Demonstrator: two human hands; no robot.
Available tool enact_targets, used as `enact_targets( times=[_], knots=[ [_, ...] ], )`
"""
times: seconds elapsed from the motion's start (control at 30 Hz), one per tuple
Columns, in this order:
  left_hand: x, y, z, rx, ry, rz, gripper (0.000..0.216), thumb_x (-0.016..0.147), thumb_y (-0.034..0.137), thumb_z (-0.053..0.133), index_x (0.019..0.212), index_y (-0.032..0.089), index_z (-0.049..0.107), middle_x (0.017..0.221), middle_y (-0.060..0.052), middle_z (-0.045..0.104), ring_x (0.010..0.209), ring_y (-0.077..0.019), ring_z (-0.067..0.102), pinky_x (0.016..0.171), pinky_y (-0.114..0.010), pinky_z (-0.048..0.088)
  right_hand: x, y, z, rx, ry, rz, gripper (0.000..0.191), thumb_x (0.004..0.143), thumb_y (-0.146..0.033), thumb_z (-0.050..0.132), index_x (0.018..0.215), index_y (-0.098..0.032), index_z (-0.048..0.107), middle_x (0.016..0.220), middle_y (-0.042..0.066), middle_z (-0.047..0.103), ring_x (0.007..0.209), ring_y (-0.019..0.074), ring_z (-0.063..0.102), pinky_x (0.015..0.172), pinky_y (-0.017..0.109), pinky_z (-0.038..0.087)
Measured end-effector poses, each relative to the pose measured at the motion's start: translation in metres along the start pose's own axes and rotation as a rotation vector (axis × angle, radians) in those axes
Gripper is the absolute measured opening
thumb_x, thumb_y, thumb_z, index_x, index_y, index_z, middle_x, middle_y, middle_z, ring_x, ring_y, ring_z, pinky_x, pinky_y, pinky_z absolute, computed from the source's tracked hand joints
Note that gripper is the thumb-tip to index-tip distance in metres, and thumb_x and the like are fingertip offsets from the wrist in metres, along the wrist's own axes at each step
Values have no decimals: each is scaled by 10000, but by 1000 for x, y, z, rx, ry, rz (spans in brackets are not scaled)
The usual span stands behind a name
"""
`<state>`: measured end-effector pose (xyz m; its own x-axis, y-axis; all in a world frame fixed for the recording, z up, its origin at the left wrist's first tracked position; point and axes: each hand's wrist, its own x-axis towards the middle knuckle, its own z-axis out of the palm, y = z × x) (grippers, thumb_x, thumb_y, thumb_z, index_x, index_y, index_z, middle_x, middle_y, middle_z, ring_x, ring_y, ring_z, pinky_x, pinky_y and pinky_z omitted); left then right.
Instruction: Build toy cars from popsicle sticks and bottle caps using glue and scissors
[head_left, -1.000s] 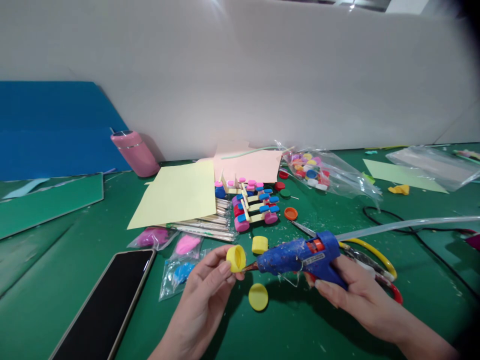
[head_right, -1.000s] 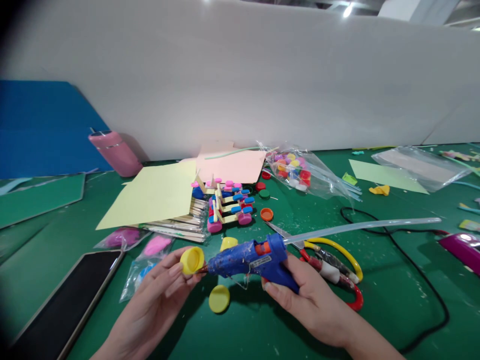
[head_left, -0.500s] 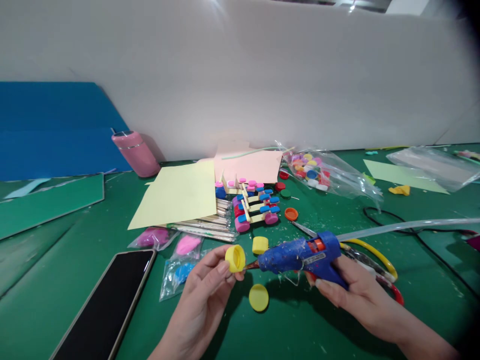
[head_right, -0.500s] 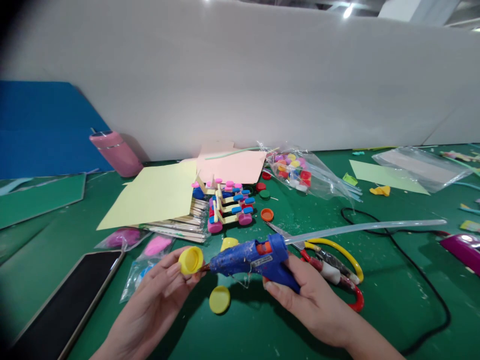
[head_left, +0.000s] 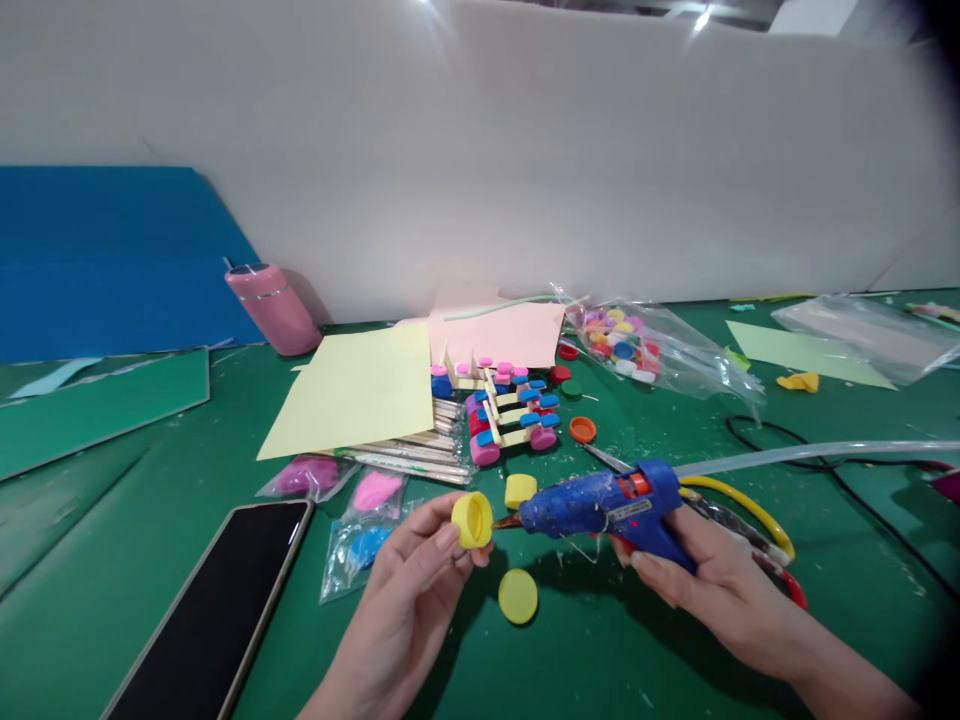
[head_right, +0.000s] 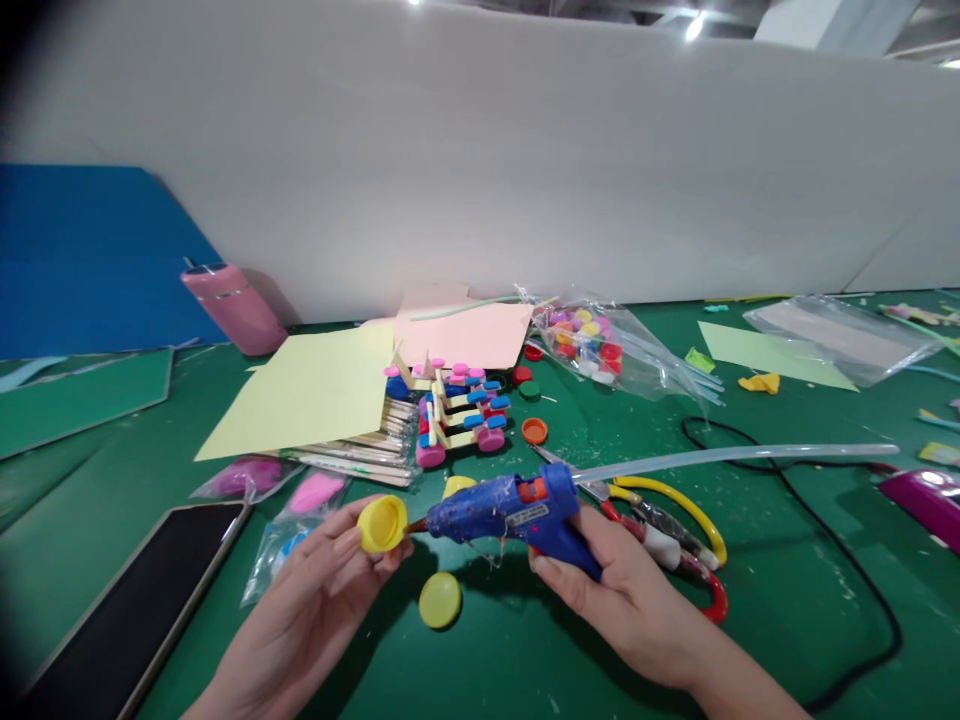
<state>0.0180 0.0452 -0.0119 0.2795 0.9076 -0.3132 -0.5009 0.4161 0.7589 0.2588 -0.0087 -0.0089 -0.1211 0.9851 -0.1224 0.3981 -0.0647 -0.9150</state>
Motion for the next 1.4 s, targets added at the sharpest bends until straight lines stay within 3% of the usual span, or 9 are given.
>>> enact_targets(
  times=[0.27,0.67,1.4],
  knots=[
    [-1,1,3,10,2,5,192,663,231,676,835,147,677,754,-46,614,658,-144,555,629,-243,428,0,-1,5,8,121,-24,202,805,-394,504,877,-217,568,644,-13,506,536,127,430,492,227,394],
    [0,-1,0,7,-81,-23,180,703,222,638,861,141,672,756,-50,605,666,-142,544,641,-242,422,2,4,-2,-61,60,-45,221,843,-388,464,934,-204,544,702,3,512,566,122,440,496,217,384],
    [2,-8,-1,48,-135,-100,178,715,214,628,877,156,674,745,-46,607,632,-122,523,636,-241,413,-1,3,1,11,130,-39,238,816,-413,492,898,-202,567,695,5,519,559,121,428,493,220,377]
  ],
)
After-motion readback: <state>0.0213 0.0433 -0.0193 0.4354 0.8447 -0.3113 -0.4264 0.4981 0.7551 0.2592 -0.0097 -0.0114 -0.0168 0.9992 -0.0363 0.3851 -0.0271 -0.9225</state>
